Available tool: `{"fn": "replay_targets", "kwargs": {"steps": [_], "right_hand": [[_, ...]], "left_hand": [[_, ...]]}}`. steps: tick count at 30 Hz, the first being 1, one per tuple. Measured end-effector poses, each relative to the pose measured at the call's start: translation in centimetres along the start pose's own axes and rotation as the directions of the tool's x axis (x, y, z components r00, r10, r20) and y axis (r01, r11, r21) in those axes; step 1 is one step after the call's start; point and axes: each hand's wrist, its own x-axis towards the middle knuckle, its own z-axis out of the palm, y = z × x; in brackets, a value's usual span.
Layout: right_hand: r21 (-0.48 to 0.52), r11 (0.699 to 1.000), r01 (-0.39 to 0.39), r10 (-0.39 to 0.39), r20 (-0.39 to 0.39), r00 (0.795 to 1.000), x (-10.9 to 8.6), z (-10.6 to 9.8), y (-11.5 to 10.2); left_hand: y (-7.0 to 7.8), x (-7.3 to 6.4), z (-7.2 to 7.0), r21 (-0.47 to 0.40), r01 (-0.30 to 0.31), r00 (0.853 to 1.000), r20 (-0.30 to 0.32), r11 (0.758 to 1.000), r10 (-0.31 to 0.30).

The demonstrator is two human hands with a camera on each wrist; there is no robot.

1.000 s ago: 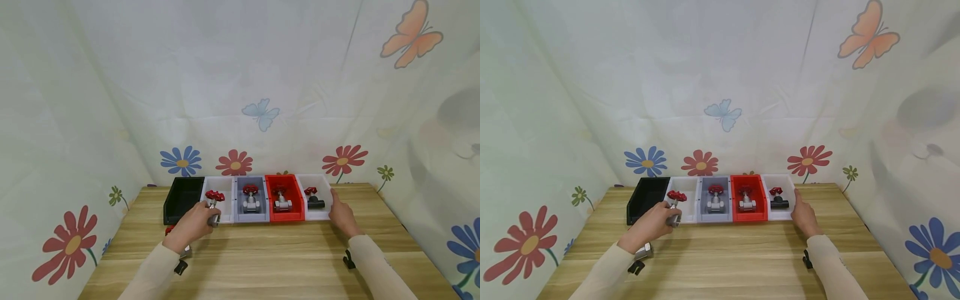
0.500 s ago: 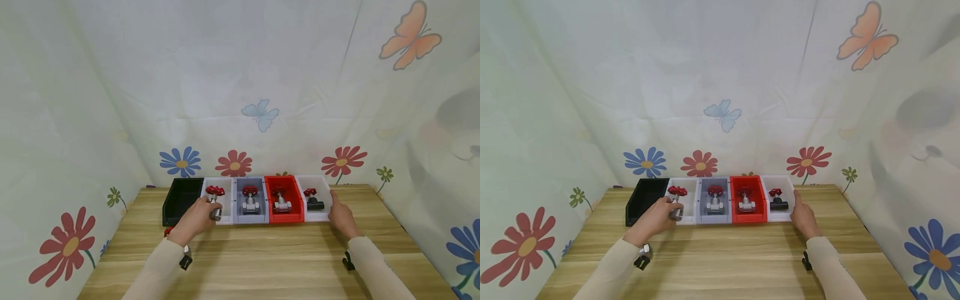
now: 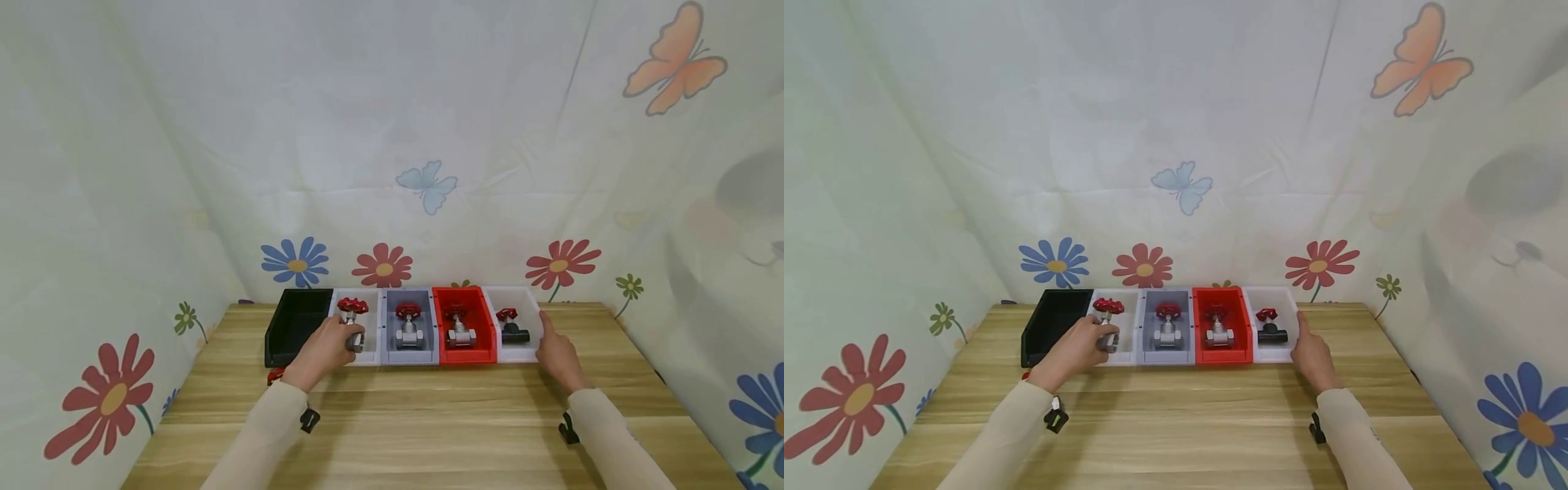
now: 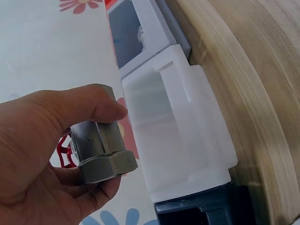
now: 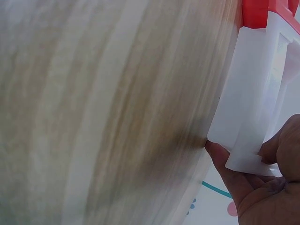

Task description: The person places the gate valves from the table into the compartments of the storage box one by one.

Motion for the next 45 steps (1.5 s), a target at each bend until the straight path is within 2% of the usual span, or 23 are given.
{"fn": "replay_targets", "kwargs": {"steps": [6,13,30,39,45], "right_hand": [[-0.001,1.0,-0.013,0.013,0.001,1.0,0.0,-0.1,-0.1],[0.007,1.0,-0.021,0.02,0.012,1.0,0.0,-0.2,-0.2],[0.003,0.999,-0.037,0.037,0.023,0.999,0.0,-0.1,-0.2],[0.007,0.999,-0.033,0.033,0.024,0.999,0.1,-0.4,-0.4],[0.017,0.999,-0.036,0.035,0.031,0.999,0.0,-0.2,-0.2]], "left_hand": [[-0.1,0.6,0.2,-0.017,0.013,1.0,-0.014,1.0,-0.013],[-0.3,1.4,0.2,-0.031,-0.019,0.998,-0.054,0.999,0.017],[-0.3,3.5,0.9,-0.052,-0.019,0.998,-0.061,0.998,0.016],[-1.0,4.5,1.9,-0.083,0.042,0.999,-0.024,0.996,-0.044],[-0.8,4.8,2.7,-0.105,0.082,0.997,0.005,0.991,-0.082]]}}
